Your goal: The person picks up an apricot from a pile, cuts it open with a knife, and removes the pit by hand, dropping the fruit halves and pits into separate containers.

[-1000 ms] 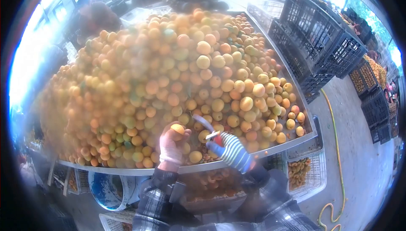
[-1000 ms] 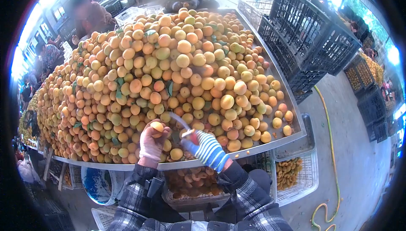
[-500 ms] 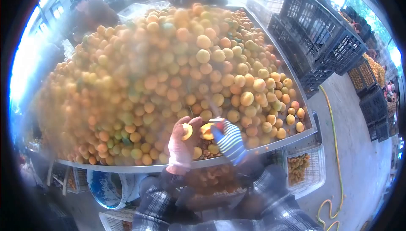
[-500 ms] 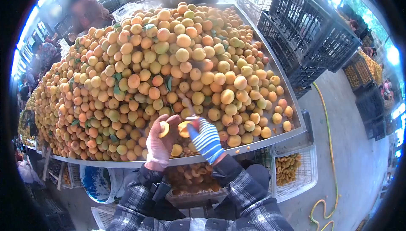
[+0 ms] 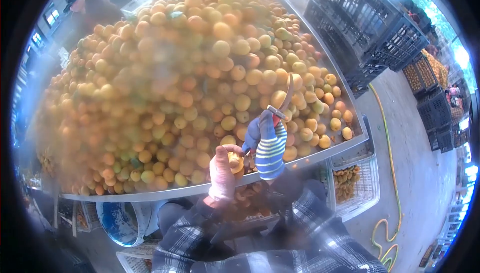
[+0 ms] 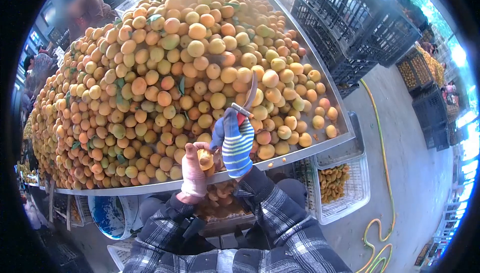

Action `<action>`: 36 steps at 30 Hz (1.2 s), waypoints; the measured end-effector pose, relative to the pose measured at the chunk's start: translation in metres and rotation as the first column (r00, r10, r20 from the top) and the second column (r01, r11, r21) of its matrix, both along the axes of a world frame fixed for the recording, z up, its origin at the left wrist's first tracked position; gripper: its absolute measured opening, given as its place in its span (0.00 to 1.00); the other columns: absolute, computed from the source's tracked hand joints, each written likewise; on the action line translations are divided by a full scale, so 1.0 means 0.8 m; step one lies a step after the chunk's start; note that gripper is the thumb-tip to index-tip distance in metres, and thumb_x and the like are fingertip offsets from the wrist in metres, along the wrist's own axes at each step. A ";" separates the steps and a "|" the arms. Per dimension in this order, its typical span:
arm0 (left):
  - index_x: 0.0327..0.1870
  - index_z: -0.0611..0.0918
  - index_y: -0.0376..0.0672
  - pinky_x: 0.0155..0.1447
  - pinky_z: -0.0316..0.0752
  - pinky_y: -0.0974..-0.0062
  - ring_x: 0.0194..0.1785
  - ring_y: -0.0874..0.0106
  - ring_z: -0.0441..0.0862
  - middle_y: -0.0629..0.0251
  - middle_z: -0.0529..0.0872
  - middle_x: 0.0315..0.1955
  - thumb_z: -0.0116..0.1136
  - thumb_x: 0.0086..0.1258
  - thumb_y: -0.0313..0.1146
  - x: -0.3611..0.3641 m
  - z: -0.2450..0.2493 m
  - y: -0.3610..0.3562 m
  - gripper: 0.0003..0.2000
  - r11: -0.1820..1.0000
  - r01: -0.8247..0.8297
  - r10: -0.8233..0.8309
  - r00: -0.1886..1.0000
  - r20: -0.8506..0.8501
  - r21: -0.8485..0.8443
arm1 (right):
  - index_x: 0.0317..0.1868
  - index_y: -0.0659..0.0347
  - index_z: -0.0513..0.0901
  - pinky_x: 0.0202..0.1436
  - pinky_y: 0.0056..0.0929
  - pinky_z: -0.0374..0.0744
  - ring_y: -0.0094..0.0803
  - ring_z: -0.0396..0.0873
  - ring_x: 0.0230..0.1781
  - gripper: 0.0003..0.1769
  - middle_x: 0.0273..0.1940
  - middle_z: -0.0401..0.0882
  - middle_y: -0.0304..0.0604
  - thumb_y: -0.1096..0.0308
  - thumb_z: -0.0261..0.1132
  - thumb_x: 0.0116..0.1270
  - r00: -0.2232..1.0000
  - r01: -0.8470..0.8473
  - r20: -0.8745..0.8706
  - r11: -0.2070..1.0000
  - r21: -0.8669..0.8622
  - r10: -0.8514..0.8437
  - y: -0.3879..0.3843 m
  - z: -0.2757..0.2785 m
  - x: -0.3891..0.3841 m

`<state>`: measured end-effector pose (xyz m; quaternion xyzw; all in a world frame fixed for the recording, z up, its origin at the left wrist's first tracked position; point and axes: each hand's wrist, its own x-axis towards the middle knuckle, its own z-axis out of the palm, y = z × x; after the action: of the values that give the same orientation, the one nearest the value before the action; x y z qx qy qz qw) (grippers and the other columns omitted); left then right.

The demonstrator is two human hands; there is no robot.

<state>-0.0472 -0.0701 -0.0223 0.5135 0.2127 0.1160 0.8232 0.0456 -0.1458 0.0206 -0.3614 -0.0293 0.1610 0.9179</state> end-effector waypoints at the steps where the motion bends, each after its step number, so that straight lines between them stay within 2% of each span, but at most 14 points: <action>1: 0.43 0.78 0.42 0.33 0.69 0.82 0.27 0.80 0.75 0.69 0.79 0.24 0.42 0.71 0.67 -0.001 0.010 -0.010 0.32 1.000 -0.023 0.023 0.999 0.023 0.006 | 0.29 0.53 0.72 0.14 0.20 0.59 0.15 0.61 0.13 0.16 0.17 0.66 0.27 0.56 0.62 0.73 0.999 0.054 -0.003 0.998 -0.029 -0.054 0.001 0.002 0.002; 8: 0.46 0.76 0.43 0.35 0.65 0.85 0.32 0.84 0.70 0.73 0.77 0.32 0.46 0.73 0.63 0.003 0.006 -0.034 0.27 0.992 -0.047 0.040 0.998 0.056 0.117 | 0.30 0.52 0.72 0.14 0.18 0.57 0.13 0.60 0.13 0.15 0.17 0.64 0.25 0.56 0.64 0.72 0.974 0.225 0.077 0.959 -0.171 -0.214 0.003 0.004 0.005; 10: 0.46 0.76 0.43 0.35 0.64 0.85 0.32 0.85 0.69 0.74 0.76 0.32 0.46 0.73 0.63 0.005 0.001 -0.043 0.27 0.995 -0.062 0.056 0.996 0.073 0.075 | 0.29 0.50 0.70 0.13 0.19 0.55 0.13 0.59 0.12 0.15 0.16 0.62 0.25 0.56 0.63 0.72 0.971 0.236 -0.009 0.960 -0.152 -0.240 0.004 0.002 0.008; 15: 0.45 0.76 0.43 0.35 0.64 0.85 0.33 0.85 0.68 0.73 0.76 0.33 0.45 0.74 0.62 0.012 -0.012 -0.043 0.26 0.992 -0.106 0.102 0.993 0.055 0.068 | 0.26 0.44 0.64 0.11 0.20 0.51 0.14 0.53 0.09 0.19 0.15 0.54 0.23 0.51 0.60 0.74 0.967 0.070 -0.245 0.997 0.013 -0.065 -0.002 -0.017 0.020; 18: 0.43 0.77 0.42 0.35 0.65 0.84 0.34 0.85 0.70 0.71 0.77 0.33 0.44 0.74 0.62 0.017 -0.021 -0.042 0.27 0.944 -0.207 0.176 0.974 0.140 0.256 | 0.26 0.44 0.63 0.11 0.21 0.51 0.15 0.52 0.10 0.20 0.15 0.53 0.23 0.49 0.59 0.74 0.935 0.028 -0.354 0.998 0.050 -0.008 0.001 -0.017 0.019; 20: 0.40 0.77 0.42 0.28 0.67 0.86 0.26 0.84 0.73 0.71 0.79 0.29 0.45 0.72 0.65 0.018 -0.014 -0.043 0.29 0.973 -0.227 0.226 0.974 0.025 0.037 | 0.25 0.44 0.62 0.12 0.22 0.53 0.17 0.52 0.11 0.21 0.16 0.53 0.23 0.47 0.57 0.74 0.886 -0.004 -0.461 0.995 0.101 0.051 0.004 -0.021 0.020; 24: 0.42 0.77 0.42 0.29 0.69 0.83 0.27 0.82 0.74 0.71 0.79 0.29 0.44 0.72 0.66 0.021 -0.014 -0.026 0.30 0.981 -0.187 0.186 0.982 -0.020 -0.047 | 0.22 0.43 0.61 0.16 0.24 0.52 0.17 0.48 0.12 0.23 0.16 0.48 0.23 0.48 0.52 0.77 0.912 -0.135 -0.364 0.977 0.167 0.188 0.006 -0.022 0.023; 26: 0.39 0.77 0.42 0.24 0.69 0.80 0.21 0.79 0.73 0.69 0.78 0.24 0.40 0.73 0.66 0.022 -0.011 -0.015 0.30 0.981 -0.135 0.124 0.989 -0.084 -0.139 | 0.28 0.46 0.64 0.15 0.21 0.60 0.16 0.54 0.13 0.20 0.18 0.52 0.24 0.48 0.56 0.75 0.934 -0.205 -0.244 0.952 0.227 0.259 -0.001 -0.024 0.024; 28: 0.40 0.76 0.41 0.22 0.68 0.79 0.18 0.78 0.72 0.69 0.78 0.22 0.38 0.72 0.68 0.028 -0.005 -0.011 0.32 0.970 -0.219 0.209 0.973 -0.093 -0.107 | 0.32 0.50 0.71 0.15 0.22 0.63 0.15 0.58 0.14 0.15 0.19 0.60 0.25 0.52 0.58 0.75 0.935 -0.327 -0.103 0.937 0.125 0.340 -0.012 -0.015 0.029; 29: 0.42 0.76 0.41 0.24 0.70 0.80 0.21 0.78 0.74 0.68 0.79 0.23 0.39 0.71 0.68 0.024 0.000 -0.003 0.33 0.978 -0.113 0.108 0.993 -0.037 -0.174 | 0.39 0.57 0.77 0.22 0.22 0.72 0.16 0.67 0.18 0.12 0.21 0.70 0.29 0.57 0.62 0.73 0.939 -0.343 -0.014 0.935 -0.085 0.343 -0.017 -0.013 0.030; 30: 0.43 0.76 0.41 0.27 0.72 0.80 0.23 0.77 0.76 0.67 0.79 0.24 0.39 0.71 0.69 0.020 0.002 0.003 0.33 0.972 -0.002 0.009 1.000 0.025 -0.233 | 0.44 0.62 0.78 0.33 0.26 0.79 0.22 0.76 0.26 0.17 0.27 0.77 0.35 0.57 0.68 0.67 0.948 -0.132 0.192 0.861 -0.491 0.255 -0.007 -0.016 0.027; 32: 0.46 0.75 0.41 0.34 0.75 0.79 0.30 0.75 0.79 0.65 0.81 0.29 0.40 0.70 0.69 0.018 0.006 0.005 0.34 0.979 -0.069 0.064 0.997 -0.034 -0.194 | 0.45 0.64 0.77 0.41 0.31 0.80 0.33 0.82 0.34 0.24 0.32 0.82 0.42 0.54 0.73 0.60 0.799 -0.050 0.333 0.608 -0.792 0.500 -0.016 -0.010 0.016; 34: 0.46 0.76 0.44 0.28 0.71 0.80 0.25 0.79 0.75 0.69 0.80 0.29 0.41 0.71 0.68 0.021 0.013 0.001 0.31 0.961 -0.213 0.203 0.977 -0.071 -0.176 | 0.47 0.63 0.76 0.42 0.39 0.80 0.48 0.84 0.38 0.28 0.36 0.83 0.53 0.49 0.72 0.58 0.676 0.050 0.301 0.365 -0.930 0.672 -0.019 0.001 0.009; 36: 0.46 0.76 0.43 0.30 0.71 0.81 0.27 0.80 0.76 0.70 0.80 0.30 0.42 0.73 0.65 -0.001 -0.007 0.010 0.29 0.996 -0.072 0.077 0.991 -0.106 0.051 | 0.45 0.62 0.75 0.41 0.42 0.80 0.51 0.83 0.37 0.24 0.34 0.83 0.54 0.52 0.70 0.60 0.644 0.122 0.342 0.349 -0.929 0.685 -0.017 -0.019 0.012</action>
<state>-0.0483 -0.0618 -0.0281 0.5300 0.2728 0.1237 0.7934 0.0549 -0.1596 0.0055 -0.8118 -0.3493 0.1744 0.4342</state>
